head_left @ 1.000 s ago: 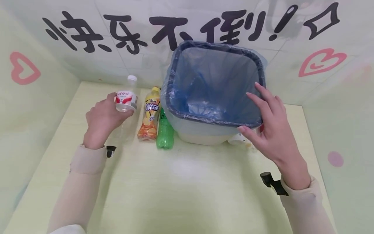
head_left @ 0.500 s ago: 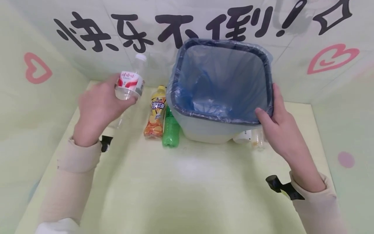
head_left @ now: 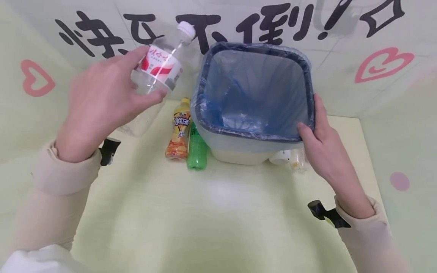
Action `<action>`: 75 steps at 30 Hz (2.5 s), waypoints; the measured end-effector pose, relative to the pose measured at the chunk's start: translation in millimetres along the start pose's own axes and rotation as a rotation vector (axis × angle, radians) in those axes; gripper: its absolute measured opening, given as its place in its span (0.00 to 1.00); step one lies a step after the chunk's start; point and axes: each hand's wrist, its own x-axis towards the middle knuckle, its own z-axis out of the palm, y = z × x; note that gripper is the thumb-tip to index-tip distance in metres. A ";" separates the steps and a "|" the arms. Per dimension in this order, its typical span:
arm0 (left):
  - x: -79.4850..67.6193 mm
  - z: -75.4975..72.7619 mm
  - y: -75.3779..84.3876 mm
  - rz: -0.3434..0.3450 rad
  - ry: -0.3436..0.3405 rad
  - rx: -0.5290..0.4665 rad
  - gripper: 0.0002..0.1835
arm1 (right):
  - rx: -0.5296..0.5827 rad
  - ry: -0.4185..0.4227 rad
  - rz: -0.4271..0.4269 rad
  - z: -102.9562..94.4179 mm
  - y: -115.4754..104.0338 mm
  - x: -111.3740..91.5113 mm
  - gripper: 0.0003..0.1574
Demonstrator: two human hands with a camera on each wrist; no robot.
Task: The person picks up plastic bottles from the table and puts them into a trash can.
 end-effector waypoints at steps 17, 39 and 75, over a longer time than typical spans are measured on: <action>44.9 -13.8 45.9 0.273 -0.079 0.081 0.44 | -0.027 -0.033 -0.012 2.1 -7.2 5.7 0.40; 71.3 15.2 139.3 0.350 -0.319 0.103 0.33 | -0.070 -0.026 -0.008 -0.1 -6.1 6.9 0.42; 70.4 -21.9 107.9 0.338 -0.263 0.098 0.52 | -0.052 -0.032 -0.002 2.3 -9.7 3.5 0.41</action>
